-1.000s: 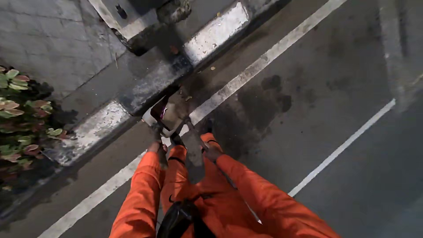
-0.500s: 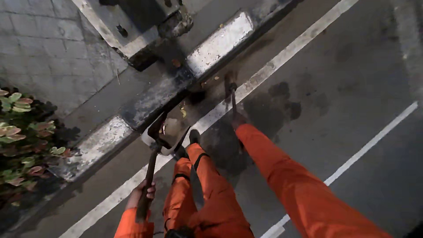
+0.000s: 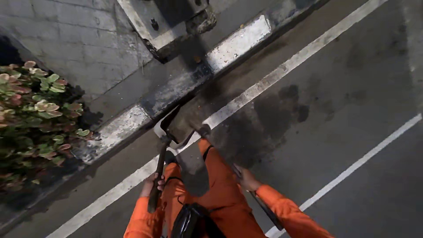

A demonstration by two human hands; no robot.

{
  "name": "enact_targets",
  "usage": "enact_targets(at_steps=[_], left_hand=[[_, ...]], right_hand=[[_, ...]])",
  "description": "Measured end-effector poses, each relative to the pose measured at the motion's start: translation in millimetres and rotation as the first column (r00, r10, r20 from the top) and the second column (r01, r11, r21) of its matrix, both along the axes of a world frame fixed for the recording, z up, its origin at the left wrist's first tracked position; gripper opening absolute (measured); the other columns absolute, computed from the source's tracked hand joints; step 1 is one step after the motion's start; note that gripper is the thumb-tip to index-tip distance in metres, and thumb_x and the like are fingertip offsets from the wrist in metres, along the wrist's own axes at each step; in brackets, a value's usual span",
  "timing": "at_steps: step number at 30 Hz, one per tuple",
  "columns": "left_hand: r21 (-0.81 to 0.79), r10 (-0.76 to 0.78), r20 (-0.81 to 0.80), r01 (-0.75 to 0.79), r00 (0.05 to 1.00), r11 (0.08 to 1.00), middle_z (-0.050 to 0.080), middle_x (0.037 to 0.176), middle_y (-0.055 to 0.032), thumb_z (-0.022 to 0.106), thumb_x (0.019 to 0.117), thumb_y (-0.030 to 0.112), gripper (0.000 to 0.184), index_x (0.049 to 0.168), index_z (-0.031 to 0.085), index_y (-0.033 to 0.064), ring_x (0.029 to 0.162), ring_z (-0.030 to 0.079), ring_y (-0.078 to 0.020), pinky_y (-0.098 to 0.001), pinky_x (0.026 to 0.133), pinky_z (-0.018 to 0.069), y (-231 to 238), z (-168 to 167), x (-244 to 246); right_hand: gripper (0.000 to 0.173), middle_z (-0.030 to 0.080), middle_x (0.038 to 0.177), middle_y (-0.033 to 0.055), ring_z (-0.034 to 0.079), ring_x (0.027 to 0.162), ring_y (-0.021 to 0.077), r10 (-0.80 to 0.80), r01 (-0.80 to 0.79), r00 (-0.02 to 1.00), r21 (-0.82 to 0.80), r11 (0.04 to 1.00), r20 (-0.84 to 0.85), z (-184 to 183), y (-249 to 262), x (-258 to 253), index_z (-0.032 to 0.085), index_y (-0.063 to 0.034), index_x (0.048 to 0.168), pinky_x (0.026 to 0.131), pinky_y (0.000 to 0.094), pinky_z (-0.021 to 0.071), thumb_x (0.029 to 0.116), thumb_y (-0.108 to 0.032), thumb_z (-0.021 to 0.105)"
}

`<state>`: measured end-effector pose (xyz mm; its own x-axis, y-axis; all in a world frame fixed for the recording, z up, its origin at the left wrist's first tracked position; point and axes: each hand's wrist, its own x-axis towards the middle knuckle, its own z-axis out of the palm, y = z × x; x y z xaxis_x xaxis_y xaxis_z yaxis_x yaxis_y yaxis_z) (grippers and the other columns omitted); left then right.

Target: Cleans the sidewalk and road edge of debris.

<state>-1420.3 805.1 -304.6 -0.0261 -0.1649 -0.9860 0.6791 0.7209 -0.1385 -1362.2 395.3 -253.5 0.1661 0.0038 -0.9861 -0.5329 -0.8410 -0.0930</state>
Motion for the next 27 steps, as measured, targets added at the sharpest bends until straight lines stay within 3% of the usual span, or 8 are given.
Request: enact_targets(at_steps=[4,8,11,15,18,20,24,27], left_hand=[[-0.043,0.066,0.016,-0.065,0.998,0.997,0.056,0.072,-0.0012,0.019,0.1107,0.033,0.038,0.106,0.048,0.009,0.042,0.053,-0.0047,-0.0172,0.035,0.0455,60.5,20.2,-51.1],[0.051,0.073,-0.087,-0.069,0.994,0.996,0.052,0.067,-0.0015,0.024,0.1105,0.034,0.036,0.1,0.047,0.0078,0.041,0.05,-0.0048,-0.0164,0.034,0.0425,103.7,4.5,-54.7],[0.068,0.055,-0.107,-0.048,0.993,0.997,0.051,0.067,-0.0024,0.026,0.1103,0.034,0.034,0.102,0.047,0.0082,0.041,0.049,-0.0051,-0.0165,0.034,0.0413,126.7,-6.4,-53.8],[0.031,0.052,-0.088,-0.049,0.995,0.998,0.053,0.068,-0.0022,0.025,0.1107,0.034,0.036,0.102,0.048,0.0077,0.041,0.049,-0.0048,-0.0168,0.034,0.0406,160.4,5.4,-86.6],[0.005,0.029,-0.029,-0.029,0.999,1.0,0.054,0.069,-0.002,0.022,0.1111,0.034,0.038,0.103,0.048,0.0073,0.041,0.05,-0.0048,-0.0169,0.034,0.0424,179.8,14.6,-117.0],[0.013,0.031,-0.028,-0.031,0.999,0.999,0.054,0.07,-0.0012,0.02,0.1113,0.033,0.037,0.105,0.048,0.0088,0.041,0.05,-0.0041,-0.0164,0.034,0.0425,187.2,19.8,-128.3],[0.079,0.071,-0.115,-0.062,0.991,0.995,0.053,0.07,-0.0017,0.023,0.1111,0.033,0.035,0.103,0.047,0.0086,0.04,0.048,-0.0043,-0.0161,0.033,0.0402,188.7,4.1,-119.2],[0.085,0.059,-0.139,-0.048,0.989,0.995,0.051,0.069,-0.0017,0.025,0.111,0.035,0.035,0.102,0.047,0.0087,0.04,0.048,-0.0048,-0.0169,0.033,0.0405,189.0,-9.6,-107.2]], right_hand=[[0.062,0.061,0.134,0.0266,0.061,0.123,0.0403,-0.1,0.11,0.993,-0.235,0.966,0.057,-34.6,63.8,-7.6,0.043,-0.0037,0.151,0.104,0.0572,0.0491,0.0962,-0.018,0.068],[0.068,0.053,0.146,0.0275,0.053,0.133,0.0423,0.15,-0.152,0.988,-0.051,0.987,-0.032,-90.8,133.6,-26.0,0.037,-0.0037,0.156,0.11,0.0591,0.0437,0.0948,-0.012,0.065],[0.066,0.06,0.136,0.0246,0.062,0.119,0.0407,0.229,-0.224,0.973,0.119,0.967,-0.028,-70.8,149.6,-56.3,0.044,-0.0129,0.155,0.101,0.0605,0.0493,0.0935,-0.008,0.068],[0.061,0.067,0.116,0.0219,0.068,0.086,0.0317,-0.026,0.026,1.0,0.098,0.995,0.006,-18.2,147.0,-92.3,0.045,-0.0169,0.155,0.08,0.0522,0.0572,0.0981,-0.016,0.066],[0.056,0.066,0.119,0.024,0.069,0.094,0.0341,-0.091,0.105,0.984,-0.083,0.991,0.153,-23.9,152.2,-73.7,0.047,-0.0087,0.152,0.084,0.0527,0.0569,0.0988,-0.016,0.065],[0.053,0.061,0.132,0.0278,0.063,0.118,0.0395,-0.079,0.122,0.976,-0.211,0.97,0.202,-45.1,170.6,-39.6,0.048,-0.0005,0.147,0.101,0.0558,0.0506,0.0979,-0.013,0.064],[0.052,0.053,0.143,0.0301,0.054,0.133,0.039,-0.033,0.056,0.997,-0.325,0.944,0.076,-96.5,205.3,5.9,0.047,0.0079,0.145,0.112,0.052,0.0426,0.1017,-0.017,0.06],[0.054,0.061,0.127,0.0262,0.067,0.103,0.0354,0.064,-0.068,0.998,-0.151,0.986,-0.029,-105.1,213.2,-23.7,0.045,-0.0011,0.148,0.092,0.0508,0.0546,0.0993,-0.017,0.062]])
